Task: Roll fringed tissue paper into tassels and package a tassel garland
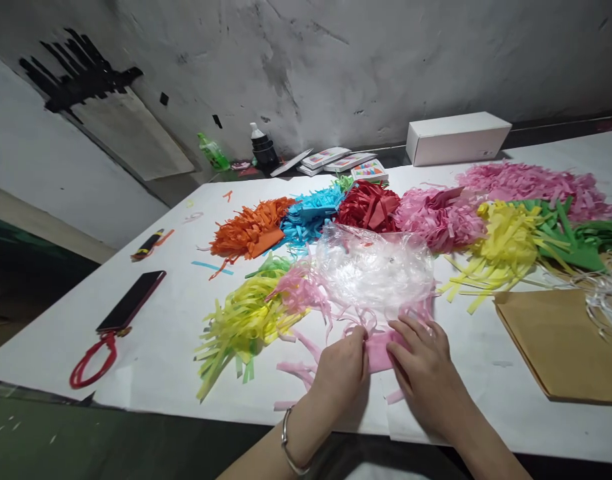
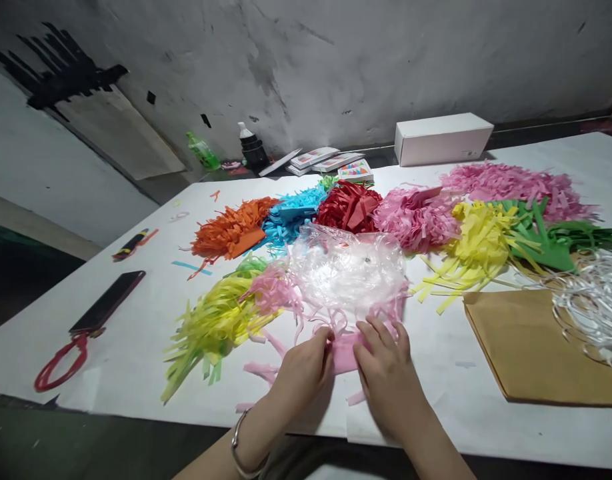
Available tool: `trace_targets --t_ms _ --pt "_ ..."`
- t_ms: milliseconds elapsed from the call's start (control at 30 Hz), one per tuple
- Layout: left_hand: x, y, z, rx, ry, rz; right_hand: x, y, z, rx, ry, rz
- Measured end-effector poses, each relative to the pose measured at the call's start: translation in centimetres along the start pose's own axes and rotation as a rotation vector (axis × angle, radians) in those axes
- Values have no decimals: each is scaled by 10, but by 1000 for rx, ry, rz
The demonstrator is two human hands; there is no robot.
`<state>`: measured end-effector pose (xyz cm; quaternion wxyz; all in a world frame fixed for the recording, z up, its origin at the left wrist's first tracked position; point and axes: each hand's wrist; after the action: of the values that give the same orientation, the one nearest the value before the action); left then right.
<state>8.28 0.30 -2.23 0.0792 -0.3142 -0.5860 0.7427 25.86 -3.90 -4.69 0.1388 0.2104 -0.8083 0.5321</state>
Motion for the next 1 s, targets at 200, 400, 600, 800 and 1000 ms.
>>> trace_targets --t_ms 200,400,600,800,1000 --pt "-4 -4 -3 7 -1 -25 0 -6 -1 -131 92 152" --pt "-3 -5 -4 22 -10 -26 6 -2 2 41 -155 -45" --pt "5 -6 14 -244 214 -77 -5 -4 8 100 -135 -45" --pt "6 5 23 -231 508 -75 -5 3 11 -31 -122 -72" --pt "13 5 18 -214 521 -63 -6 -7 16 41 -162 -44"
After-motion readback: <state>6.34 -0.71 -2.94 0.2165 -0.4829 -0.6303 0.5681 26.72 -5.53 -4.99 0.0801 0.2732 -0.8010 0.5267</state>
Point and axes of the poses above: each hand's wrist, its own z-axis away from the middle knuckle, its own y-axis out of the palm, x = y × z, and after that the axes turned 12 degrees about y, right-handed
